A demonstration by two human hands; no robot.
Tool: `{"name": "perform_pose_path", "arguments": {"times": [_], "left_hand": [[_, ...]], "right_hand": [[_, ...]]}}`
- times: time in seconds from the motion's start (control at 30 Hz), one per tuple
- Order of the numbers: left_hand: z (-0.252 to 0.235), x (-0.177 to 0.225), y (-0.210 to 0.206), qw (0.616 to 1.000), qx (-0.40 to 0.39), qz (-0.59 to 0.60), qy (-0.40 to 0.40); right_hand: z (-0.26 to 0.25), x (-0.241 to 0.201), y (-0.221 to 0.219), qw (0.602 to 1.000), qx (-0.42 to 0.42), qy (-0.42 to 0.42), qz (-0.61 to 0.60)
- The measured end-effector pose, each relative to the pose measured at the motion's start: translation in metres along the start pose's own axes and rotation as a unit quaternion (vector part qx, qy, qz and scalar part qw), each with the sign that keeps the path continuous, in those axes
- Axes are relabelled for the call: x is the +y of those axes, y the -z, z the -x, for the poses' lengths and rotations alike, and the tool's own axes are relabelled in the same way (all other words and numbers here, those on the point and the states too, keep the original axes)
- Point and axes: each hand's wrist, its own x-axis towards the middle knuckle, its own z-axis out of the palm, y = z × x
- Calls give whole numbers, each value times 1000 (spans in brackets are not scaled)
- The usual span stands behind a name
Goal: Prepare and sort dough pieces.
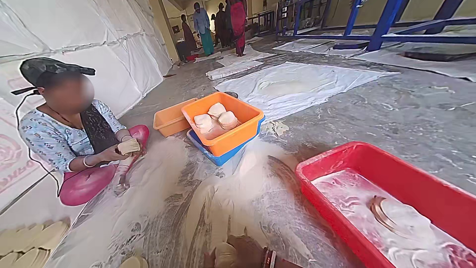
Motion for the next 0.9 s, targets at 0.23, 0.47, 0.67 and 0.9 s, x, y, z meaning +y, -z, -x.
{"name": "perform_pose_path", "arguments": {"times": [0.23,0.47,0.67,0.9], "left_hand": [[-16,-2,-11,996,80,22,36],[-4,5,-8,990,44,127,-41],[-12,0,-11,995,61,63,-40],[-7,-5,-3,996,19,76,-42]], "right_hand": [[1,-10,1,983,-59,-21,174],[21,14,-20,946,221,206,120],[9,10,-19,983,6,102,153],[16,20,-28,977,76,141,140]]}}
